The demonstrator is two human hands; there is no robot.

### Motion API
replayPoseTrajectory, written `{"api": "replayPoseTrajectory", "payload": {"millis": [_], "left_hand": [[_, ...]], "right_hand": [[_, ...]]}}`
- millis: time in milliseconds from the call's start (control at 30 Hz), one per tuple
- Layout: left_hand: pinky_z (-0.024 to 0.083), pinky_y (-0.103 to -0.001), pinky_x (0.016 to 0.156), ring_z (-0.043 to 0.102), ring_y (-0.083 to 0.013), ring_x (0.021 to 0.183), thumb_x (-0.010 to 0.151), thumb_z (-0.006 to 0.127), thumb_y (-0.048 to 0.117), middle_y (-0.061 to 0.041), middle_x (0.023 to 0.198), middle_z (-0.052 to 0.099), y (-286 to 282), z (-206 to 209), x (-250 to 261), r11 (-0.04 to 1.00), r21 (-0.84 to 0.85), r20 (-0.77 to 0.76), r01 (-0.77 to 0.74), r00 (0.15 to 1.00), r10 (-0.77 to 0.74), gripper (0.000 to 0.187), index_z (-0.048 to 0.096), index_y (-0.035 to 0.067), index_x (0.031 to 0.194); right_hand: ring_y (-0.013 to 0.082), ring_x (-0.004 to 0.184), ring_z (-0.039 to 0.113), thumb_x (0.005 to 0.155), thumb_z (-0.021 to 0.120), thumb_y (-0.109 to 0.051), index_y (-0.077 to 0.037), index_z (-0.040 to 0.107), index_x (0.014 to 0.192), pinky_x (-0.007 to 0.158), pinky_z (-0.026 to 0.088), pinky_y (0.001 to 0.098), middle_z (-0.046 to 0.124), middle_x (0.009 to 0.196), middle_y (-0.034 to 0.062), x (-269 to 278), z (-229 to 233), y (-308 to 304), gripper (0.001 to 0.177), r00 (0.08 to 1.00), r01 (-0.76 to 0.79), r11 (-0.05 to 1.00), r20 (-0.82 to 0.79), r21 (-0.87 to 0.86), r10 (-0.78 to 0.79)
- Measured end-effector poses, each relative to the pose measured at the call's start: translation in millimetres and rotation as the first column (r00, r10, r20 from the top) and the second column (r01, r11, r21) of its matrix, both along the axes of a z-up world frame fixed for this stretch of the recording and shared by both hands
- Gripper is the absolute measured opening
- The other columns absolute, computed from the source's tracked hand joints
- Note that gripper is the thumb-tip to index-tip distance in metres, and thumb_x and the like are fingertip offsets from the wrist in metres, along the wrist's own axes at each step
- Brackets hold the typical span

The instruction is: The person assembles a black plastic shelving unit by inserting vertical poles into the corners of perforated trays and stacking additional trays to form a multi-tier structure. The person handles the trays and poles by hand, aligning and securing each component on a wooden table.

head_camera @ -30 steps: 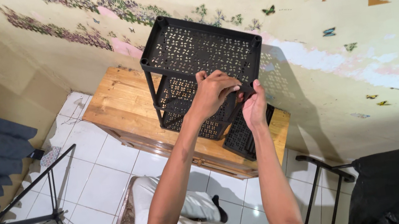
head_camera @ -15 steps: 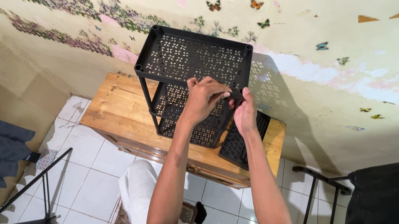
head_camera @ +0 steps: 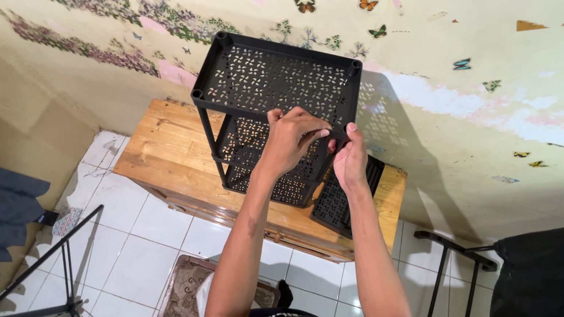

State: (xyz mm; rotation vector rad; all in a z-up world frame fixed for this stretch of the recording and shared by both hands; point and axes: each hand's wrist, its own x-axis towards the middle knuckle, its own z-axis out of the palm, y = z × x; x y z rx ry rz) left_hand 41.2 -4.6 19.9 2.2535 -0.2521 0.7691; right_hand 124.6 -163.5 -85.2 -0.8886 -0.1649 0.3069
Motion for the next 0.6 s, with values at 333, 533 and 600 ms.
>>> {"api": "replayPoseTrajectory", "payload": {"millis": [333,533,600], "left_hand": [[0.029,-0.04,0.087,0.062,-0.0165,0.089,0.091,0.075,0.019,0.003,0.088,0.075,-2,14,-8,1.0,0.004,-0.066,0.0,0.998,0.001,0.006,0.079,0.016,0.095],[0.031,-0.042,0.088,0.063,-0.0174,0.092,0.093,0.074,0.019,0.003,0.094,0.076,-1,12,-10,1.0,0.007,-0.027,-0.003,1.0,0.003,0.007,0.078,0.015,0.096],[0.03,-0.042,0.089,0.063,-0.019,0.095,0.093,0.073,0.022,0.001,0.096,0.076,-1,17,-10,1.0,0.023,-0.078,0.011,0.997,-0.009,0.01,0.078,0.015,0.098]], "right_hand": [[0.0183,0.105,0.065,0.096,0.056,-0.028,-0.004,0.061,0.108,0.097,0.052,0.0346,0.068,0.11,0.0075,-3,26,-6,0.026,0.995,-0.067,0.998,-0.074,0.01,0.067],[0.012,0.089,0.063,0.098,0.064,-0.028,-0.006,0.067,0.108,0.075,0.048,0.0289,0.068,0.099,0.0032,-9,34,1,0.024,0.999,-0.009,0.984,-0.038,-0.176,0.002],[0.0091,0.079,0.059,0.101,0.066,-0.029,-0.006,0.068,0.103,0.066,0.044,0.0269,0.066,0.093,0.0007,-5,32,0,0.023,0.999,0.027,0.981,-0.033,-0.193,-0.034]]}}
